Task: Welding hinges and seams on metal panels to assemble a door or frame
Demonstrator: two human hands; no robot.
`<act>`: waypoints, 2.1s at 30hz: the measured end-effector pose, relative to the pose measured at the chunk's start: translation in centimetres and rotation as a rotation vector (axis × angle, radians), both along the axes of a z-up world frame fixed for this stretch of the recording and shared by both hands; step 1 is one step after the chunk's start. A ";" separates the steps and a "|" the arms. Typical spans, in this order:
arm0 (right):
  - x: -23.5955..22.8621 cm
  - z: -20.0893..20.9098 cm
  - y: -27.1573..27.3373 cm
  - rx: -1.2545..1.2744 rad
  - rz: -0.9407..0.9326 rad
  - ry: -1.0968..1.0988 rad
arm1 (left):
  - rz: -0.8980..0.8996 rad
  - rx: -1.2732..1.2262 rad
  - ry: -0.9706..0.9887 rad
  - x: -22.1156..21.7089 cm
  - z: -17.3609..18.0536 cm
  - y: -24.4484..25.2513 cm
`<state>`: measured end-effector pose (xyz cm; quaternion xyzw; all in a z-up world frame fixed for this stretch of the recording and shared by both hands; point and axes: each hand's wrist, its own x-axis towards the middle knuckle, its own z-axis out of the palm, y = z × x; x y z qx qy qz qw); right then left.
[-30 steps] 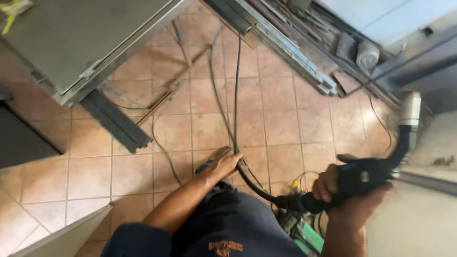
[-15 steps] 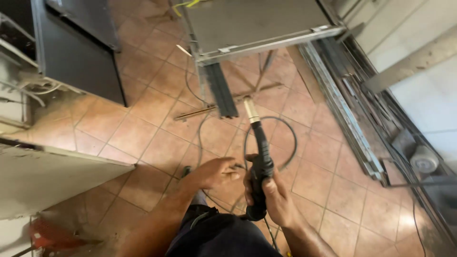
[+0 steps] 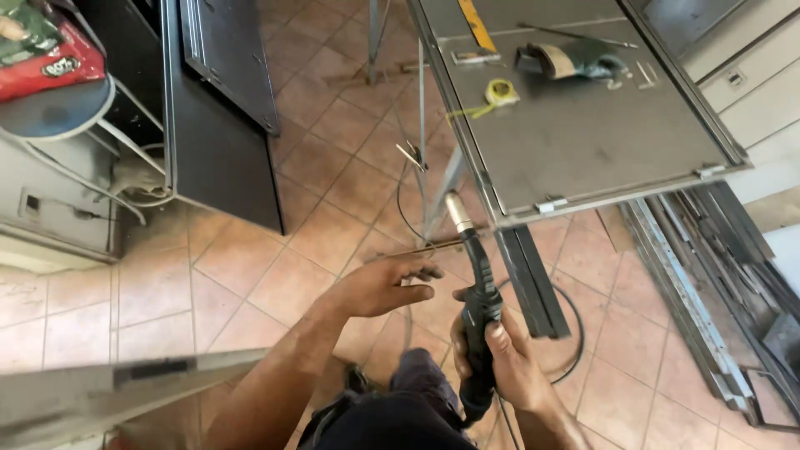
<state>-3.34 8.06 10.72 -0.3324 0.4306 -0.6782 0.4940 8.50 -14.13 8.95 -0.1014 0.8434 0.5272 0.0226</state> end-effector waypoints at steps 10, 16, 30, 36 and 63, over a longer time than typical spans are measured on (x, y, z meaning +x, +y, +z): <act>-5.5 -5.7 -20.2 0.079 0.117 -0.177 | -0.107 0.170 0.152 -4.6 -0.6 -20.7; -9.6 -4.8 -34.5 0.114 0.014 -0.128 | -0.037 0.203 -0.021 -5.6 -0.9 -33.1; -19.3 -6.0 -70.2 0.025 -0.659 -0.269 | -0.575 0.184 -0.092 -21.8 -6.9 -63.4; -23.0 -0.9 -81.4 -0.032 -0.885 -0.112 | -0.558 -0.012 -0.097 -28.7 -4.1 -73.6; -40.4 -14.5 -113.3 0.556 -0.469 0.553 | -0.583 0.926 0.001 -65.3 6.2 -114.4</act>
